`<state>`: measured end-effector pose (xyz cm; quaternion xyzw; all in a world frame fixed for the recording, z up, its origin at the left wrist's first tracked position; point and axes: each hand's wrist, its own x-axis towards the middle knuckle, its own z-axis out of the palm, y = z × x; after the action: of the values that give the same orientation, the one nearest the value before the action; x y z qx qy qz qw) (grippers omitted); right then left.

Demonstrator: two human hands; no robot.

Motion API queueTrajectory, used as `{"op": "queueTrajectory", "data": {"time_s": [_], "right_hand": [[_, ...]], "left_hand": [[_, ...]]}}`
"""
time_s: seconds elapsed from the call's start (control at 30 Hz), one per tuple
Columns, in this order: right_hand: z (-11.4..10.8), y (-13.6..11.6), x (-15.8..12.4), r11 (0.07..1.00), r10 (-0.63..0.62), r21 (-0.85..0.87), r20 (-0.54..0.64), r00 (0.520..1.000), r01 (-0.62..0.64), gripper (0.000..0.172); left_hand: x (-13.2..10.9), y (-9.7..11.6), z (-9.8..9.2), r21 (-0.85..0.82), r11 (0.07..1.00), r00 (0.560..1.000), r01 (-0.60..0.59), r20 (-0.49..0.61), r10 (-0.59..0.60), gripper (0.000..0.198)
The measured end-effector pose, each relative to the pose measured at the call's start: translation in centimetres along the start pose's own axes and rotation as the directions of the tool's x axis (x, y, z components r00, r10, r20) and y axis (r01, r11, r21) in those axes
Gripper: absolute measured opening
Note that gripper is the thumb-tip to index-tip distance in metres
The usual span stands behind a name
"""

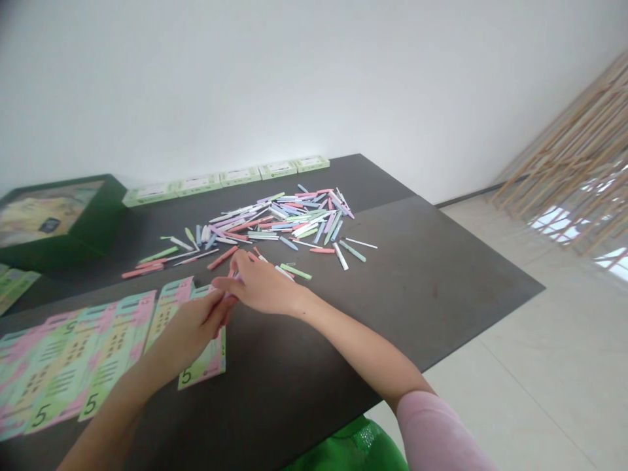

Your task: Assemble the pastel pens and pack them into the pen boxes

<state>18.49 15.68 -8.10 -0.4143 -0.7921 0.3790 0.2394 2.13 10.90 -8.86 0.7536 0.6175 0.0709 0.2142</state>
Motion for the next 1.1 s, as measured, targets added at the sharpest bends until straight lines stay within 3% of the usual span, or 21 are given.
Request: {"op": "queueTrajectory", "data": {"time_s": [0.1, 0.3, 0.53, 0.73, 0.83, 0.93, 1.0, 1.1], "right_hand": [[-0.6, 1.7, -0.7, 0.997, 0.056, -0.042, -0.016, 0.998, -0.057, 0.033], [-1.6, 4.2, -1.9, 0.919, 0.098, -0.383, 0.0, 0.995, -0.09, 0.028], [-0.7, 5.8, -2.8, 0.9, 0.113, -0.424, -0.005, 0.994, -0.104, 0.026], [0.4, 5.9, -2.7, 0.933, -0.003, -0.358, 0.085, 0.996, 0.033, 0.033], [0.5, 5.6, -2.5, 0.971, -0.073, -0.223, 0.087, 0.994, 0.09, 0.033], [0.3, 4.6, -2.6, 0.992, -0.049, 0.12, 0.071, 0.996, 0.041, 0.024], [0.0, 3.6, -2.9, 0.941, -0.011, 0.339, 0.054, 0.998, -0.008, 0.022], [-0.1, 1.9, -3.5, 0.848, -0.025, 0.53, 0.033, 0.999, 0.004, 0.022]], "left_hand": [[0.0, -0.9, -0.7, 0.205, 0.977, 0.998, 0.055, -0.005, -0.055, 0.042], [1.1, -1.2, -1.4, 0.436, 0.899, 0.991, 0.043, 0.093, -0.092, 0.042], [2.8, -0.2, -0.5, 0.495, 0.867, 0.979, -0.063, 0.2, -0.043, 0.038], [3.1, -1.3, -0.4, 0.418, 0.901, 0.988, -0.118, 0.145, 0.062, 0.04], [2.8, -2.4, -0.5, 0.323, 0.937, 0.991, -0.133, 0.034, 0.129, 0.046], [2.1, -3.4, -0.3, 0.205, 0.967, 0.98, -0.151, -0.095, 0.174, 0.047], [1.6, -3.8, 0.1, 0.121, 0.98, 0.968, -0.158, -0.177, 0.178, 0.044], [1.0, -4.0, 0.6, -0.017, 0.985, 0.944, -0.171, -0.291, 0.159, 0.034]]}}
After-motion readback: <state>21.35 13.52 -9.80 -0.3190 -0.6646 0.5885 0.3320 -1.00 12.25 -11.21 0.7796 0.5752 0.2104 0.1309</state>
